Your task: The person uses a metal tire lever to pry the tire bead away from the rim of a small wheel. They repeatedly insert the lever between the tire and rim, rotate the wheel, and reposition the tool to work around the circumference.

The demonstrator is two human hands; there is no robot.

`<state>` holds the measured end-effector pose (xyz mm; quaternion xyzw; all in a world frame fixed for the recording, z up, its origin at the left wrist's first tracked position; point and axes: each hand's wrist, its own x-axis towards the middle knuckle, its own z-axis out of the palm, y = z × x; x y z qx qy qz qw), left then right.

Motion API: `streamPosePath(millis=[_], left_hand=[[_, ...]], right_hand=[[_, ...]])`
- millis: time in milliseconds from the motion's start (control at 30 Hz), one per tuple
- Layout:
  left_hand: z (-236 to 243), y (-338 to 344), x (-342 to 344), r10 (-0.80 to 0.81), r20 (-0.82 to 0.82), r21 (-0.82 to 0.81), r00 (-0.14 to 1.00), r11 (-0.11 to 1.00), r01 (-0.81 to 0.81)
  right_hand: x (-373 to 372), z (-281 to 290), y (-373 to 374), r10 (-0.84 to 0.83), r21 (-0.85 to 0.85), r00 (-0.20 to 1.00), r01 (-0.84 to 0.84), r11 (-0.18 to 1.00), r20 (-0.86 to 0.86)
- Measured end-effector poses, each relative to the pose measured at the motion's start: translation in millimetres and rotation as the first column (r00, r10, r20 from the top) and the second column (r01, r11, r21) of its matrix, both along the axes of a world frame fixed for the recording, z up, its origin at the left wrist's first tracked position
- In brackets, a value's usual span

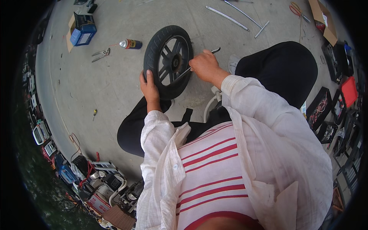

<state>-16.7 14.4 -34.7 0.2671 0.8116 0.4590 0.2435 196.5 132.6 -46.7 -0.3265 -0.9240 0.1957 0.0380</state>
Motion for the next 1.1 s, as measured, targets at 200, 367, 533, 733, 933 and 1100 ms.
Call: streamPosePath(millis=[200,367,533,733,933,1100], left_hand=[[-8.3,1.7,7.0,0.047,-0.176,0.024,0.983,0.999,-0.043],[-22.1,-8.2,-6.2,0.078,-0.204,0.052,0.976,0.996,-0.069],[-23.9,-10.7,-10.0,0.082,-0.168,0.08,0.982,0.994,-0.07],[-24.0,-10.8,-10.4,0.058,-0.183,0.072,0.981,0.996,-0.045],[-24.1,-12.7,-9.4,0.066,-0.18,0.079,0.981,0.996,-0.052],[-21.1,-10.3,-2.6,0.061,-0.231,0.056,0.971,0.997,-0.049]], right_hand=[[2.0,-4.6,4.0,0.006,0.007,0.998,-0.005,1.0,-0.062],[7.1,8.6,25.1,-0.118,-0.011,0.993,0.118,0.993,0.004],[8.2,7.6,26.9,-0.119,0.02,0.989,0.121,0.992,-0.084],[3.2,-0.6,16.7,0.001,-0.016,0.999,-0.001,1.0,-0.033],[2.1,12.2,19.4,-0.031,-0.116,0.999,0.031,0.993,-0.006],[4.5,-2.3,22.3,-0.045,-0.121,0.997,0.037,0.992,-0.066]])
